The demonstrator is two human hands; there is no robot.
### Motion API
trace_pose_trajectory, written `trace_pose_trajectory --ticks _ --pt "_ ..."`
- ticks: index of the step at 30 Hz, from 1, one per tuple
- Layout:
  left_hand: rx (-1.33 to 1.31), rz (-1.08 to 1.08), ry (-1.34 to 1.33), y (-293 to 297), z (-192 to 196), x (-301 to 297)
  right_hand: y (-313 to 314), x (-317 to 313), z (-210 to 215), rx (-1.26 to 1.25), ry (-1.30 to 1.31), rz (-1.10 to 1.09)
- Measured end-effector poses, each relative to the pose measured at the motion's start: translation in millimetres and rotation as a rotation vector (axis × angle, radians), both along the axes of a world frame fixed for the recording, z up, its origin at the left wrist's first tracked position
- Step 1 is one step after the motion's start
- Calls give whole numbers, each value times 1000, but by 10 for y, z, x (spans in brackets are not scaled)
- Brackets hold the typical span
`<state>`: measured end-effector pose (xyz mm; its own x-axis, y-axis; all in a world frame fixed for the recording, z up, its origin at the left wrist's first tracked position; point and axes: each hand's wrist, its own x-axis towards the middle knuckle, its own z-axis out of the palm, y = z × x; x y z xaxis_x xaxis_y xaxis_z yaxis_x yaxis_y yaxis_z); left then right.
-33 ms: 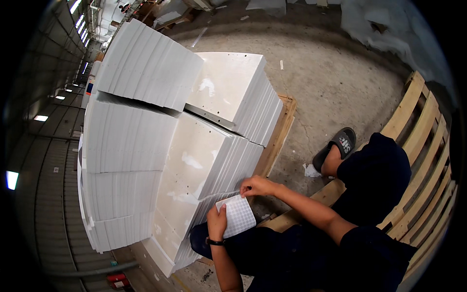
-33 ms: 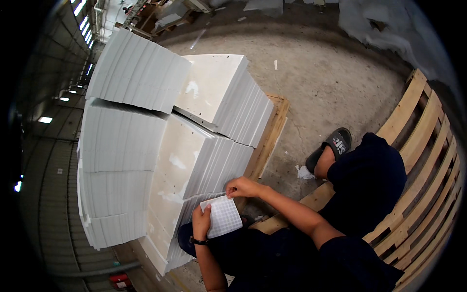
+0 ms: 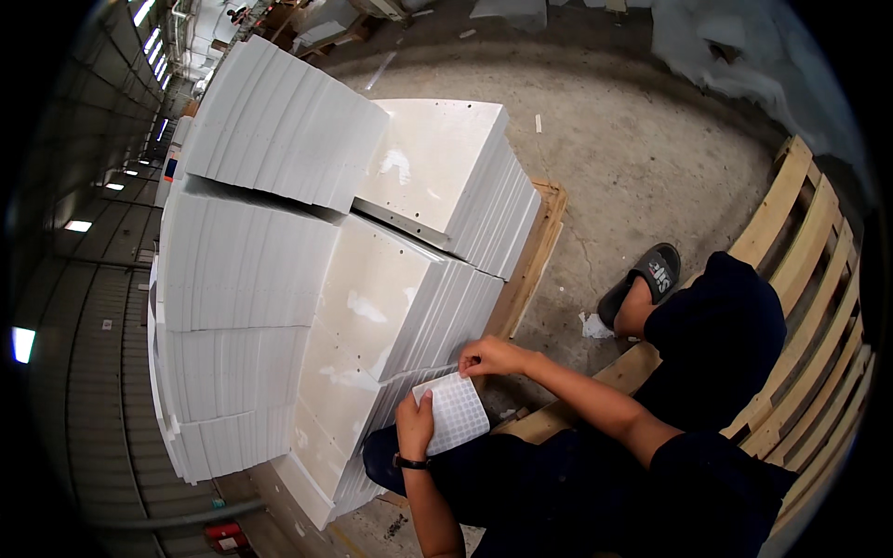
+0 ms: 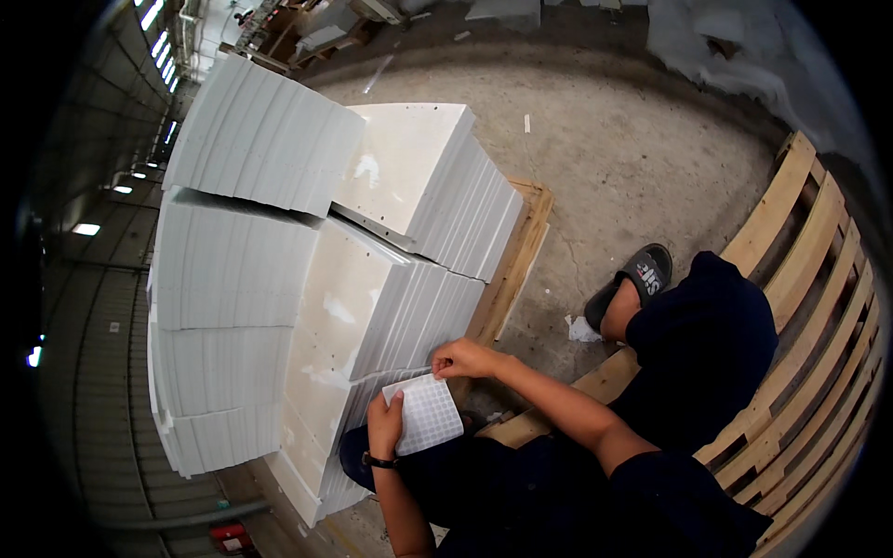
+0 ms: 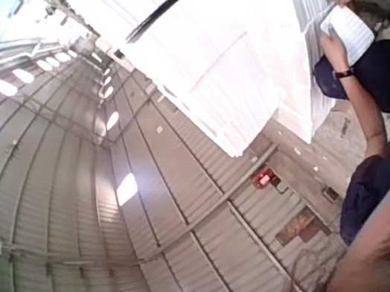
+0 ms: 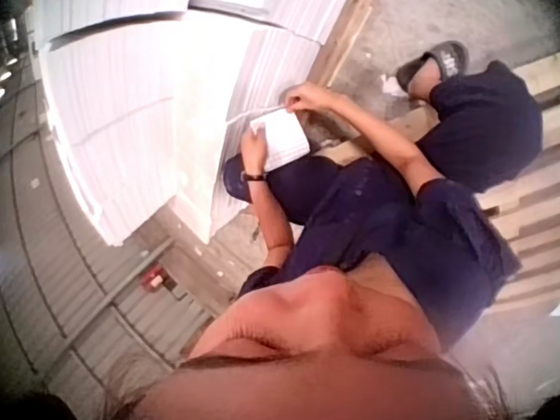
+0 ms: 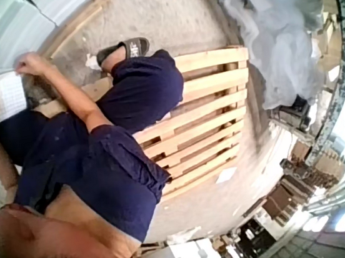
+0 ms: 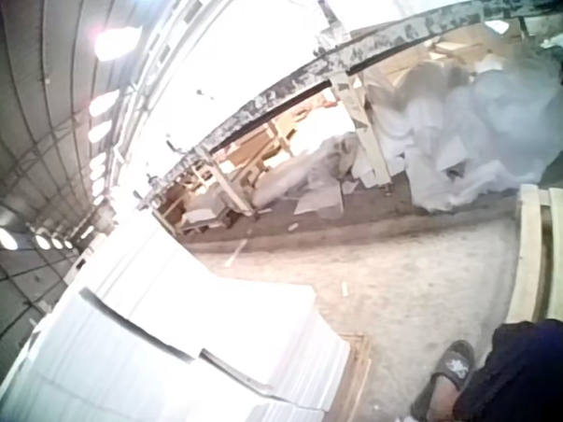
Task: The person labels white furniture panels by hand using a sheet of stickers, applying one sticker to the side of each panel in a large stack on a wooden pallet.
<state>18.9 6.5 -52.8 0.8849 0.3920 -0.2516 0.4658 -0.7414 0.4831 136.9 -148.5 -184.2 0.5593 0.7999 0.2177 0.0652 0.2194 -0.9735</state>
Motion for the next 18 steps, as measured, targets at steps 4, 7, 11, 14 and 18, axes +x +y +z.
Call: trace_pose_trajectory --ticks 4,7,11,14,18 --pt "-17 46 -36 -53 54 40 173 -48 -461 107 351 -66" --pt "15 40 -38 -22 37 28 206 -22 -844 73 319 -295" --pt "31 29 -19 13 -2 41 204 193 -974 -124 9 -576" --pt "70 31 10 -73 67 58 194 227 -943 -185 -49 -623" --pt "31 31 -11 -52 -11 38 195 192 -922 -158 -57 -690"
